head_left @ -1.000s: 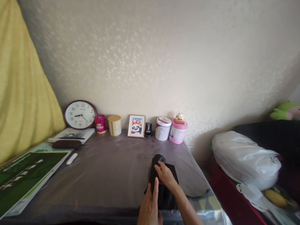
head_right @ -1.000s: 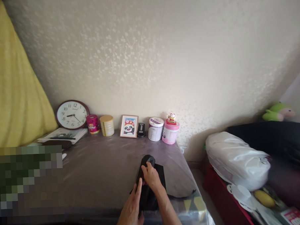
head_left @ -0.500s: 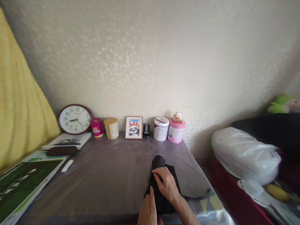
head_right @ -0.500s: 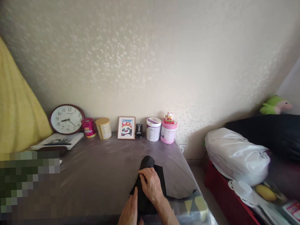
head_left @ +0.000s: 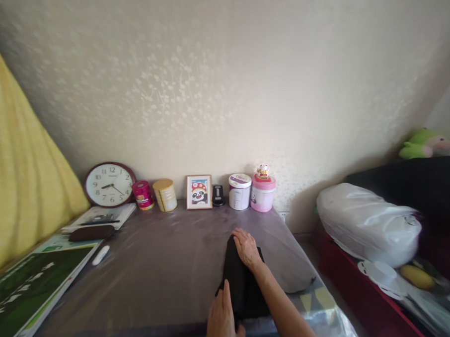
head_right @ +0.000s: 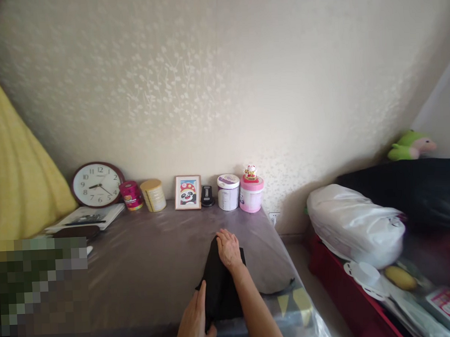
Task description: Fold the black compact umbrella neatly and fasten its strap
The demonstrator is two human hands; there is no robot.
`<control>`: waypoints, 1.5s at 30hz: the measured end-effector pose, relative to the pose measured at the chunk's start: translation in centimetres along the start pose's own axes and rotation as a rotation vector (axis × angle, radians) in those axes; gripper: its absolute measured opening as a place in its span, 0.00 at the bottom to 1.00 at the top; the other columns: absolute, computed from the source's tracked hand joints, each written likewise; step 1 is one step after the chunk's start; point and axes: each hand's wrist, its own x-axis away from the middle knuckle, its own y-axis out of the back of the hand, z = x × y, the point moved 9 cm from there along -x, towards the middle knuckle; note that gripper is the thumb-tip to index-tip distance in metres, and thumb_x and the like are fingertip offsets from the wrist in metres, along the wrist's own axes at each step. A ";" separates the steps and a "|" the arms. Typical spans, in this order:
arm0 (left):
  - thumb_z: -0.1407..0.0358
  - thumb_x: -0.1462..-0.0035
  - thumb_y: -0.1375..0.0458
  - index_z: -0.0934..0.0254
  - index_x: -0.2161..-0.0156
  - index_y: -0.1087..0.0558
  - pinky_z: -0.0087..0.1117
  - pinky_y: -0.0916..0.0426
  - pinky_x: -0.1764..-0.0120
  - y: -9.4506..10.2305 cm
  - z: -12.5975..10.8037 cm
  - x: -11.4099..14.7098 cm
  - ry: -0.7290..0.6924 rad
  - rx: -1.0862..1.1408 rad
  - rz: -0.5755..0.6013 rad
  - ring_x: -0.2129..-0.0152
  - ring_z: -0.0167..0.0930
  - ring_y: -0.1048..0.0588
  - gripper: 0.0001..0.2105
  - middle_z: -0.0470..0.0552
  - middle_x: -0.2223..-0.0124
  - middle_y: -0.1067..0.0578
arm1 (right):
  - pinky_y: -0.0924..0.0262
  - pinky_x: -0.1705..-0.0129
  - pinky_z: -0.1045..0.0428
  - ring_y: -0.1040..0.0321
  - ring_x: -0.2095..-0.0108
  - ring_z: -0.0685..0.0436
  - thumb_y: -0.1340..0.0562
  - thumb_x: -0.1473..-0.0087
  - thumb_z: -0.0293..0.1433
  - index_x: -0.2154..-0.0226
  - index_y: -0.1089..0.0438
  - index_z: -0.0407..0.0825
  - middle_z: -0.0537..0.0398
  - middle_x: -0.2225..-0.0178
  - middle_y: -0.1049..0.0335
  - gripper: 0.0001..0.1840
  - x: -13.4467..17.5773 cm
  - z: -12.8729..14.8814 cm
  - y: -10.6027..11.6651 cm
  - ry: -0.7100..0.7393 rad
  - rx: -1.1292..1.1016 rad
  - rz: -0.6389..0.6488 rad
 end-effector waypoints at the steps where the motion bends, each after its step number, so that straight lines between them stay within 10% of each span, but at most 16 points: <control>1: 0.74 0.62 0.50 0.77 0.38 0.61 0.33 0.51 0.43 0.0 0.0 0.0 0.001 -0.006 -0.002 0.42 0.37 0.45 0.43 0.61 0.38 0.45 | 0.49 0.45 0.42 0.40 0.47 0.41 0.50 0.43 0.30 0.56 0.31 0.48 0.46 0.50 0.33 0.17 0.2 -0.5 0.7 -0.045 0.021 -0.049; 6: 0.74 0.60 0.50 0.76 0.38 0.61 0.33 0.53 0.41 -0.3 0.0 0.1 -0.031 -0.031 -0.028 0.41 0.37 0.47 0.42 0.59 0.37 0.48 | 0.46 0.47 0.42 0.36 0.51 0.42 0.52 0.42 0.32 0.57 0.32 0.45 0.44 0.54 0.31 0.17 4.2 0.5 3.7 -0.046 -0.051 -0.231; 15: 0.77 0.57 0.52 0.79 0.39 0.58 0.31 0.54 0.42 1.6 -1.4 0.8 0.043 -0.083 -0.009 0.41 0.35 0.48 0.38 0.62 0.37 0.49 | 0.49 0.44 0.42 0.46 0.43 0.42 0.50 0.43 0.29 0.56 0.30 0.53 0.51 0.46 0.37 0.17 7.1 4.9 2.0 0.104 -0.029 -0.019; 22: 0.76 0.57 0.51 0.77 0.39 0.59 0.32 0.52 0.43 2.7 -1.9 1.3 0.087 -0.083 -0.031 0.42 0.36 0.45 0.38 0.62 0.38 0.46 | 0.46 0.46 0.43 0.38 0.48 0.42 0.47 0.49 0.30 0.58 0.29 0.48 0.47 0.50 0.32 0.17 4.0 -0.4 2.9 -0.116 -0.219 -0.123; 32: 0.74 0.54 0.52 0.79 0.39 0.58 0.31 0.52 0.44 3.5 -2.3 1.8 0.034 -0.073 -0.094 0.43 0.34 0.44 0.36 0.62 0.39 0.44 | 0.35 0.63 0.48 0.28 0.66 0.42 0.49 0.51 0.39 0.65 0.27 0.45 0.48 0.69 0.24 0.20 7.2 -9.0 7.0 -0.487 -0.381 -0.147; 38: 0.74 0.54 0.51 0.79 0.39 0.58 0.31 0.50 0.44 3.5 -2.3 1.8 0.029 -0.075 -0.091 0.44 0.35 0.41 0.36 0.63 0.40 0.42 | 0.38 0.55 0.47 0.30 0.60 0.42 0.47 0.50 0.37 0.63 0.28 0.48 0.49 0.63 0.25 0.17 7.1 -5.4 7.2 -0.413 -0.377 -0.135; 45: 0.75 0.54 0.51 0.79 0.40 0.55 0.31 0.52 0.43 2.8 -1.9 1.5 0.049 -0.142 -0.098 0.42 0.34 0.45 0.34 0.62 0.39 0.44 | 0.45 0.46 0.44 0.39 0.47 0.42 0.46 0.46 0.31 0.60 0.29 0.49 0.48 0.51 0.32 0.14 7.2 5.0 3.7 0.129 -0.203 0.001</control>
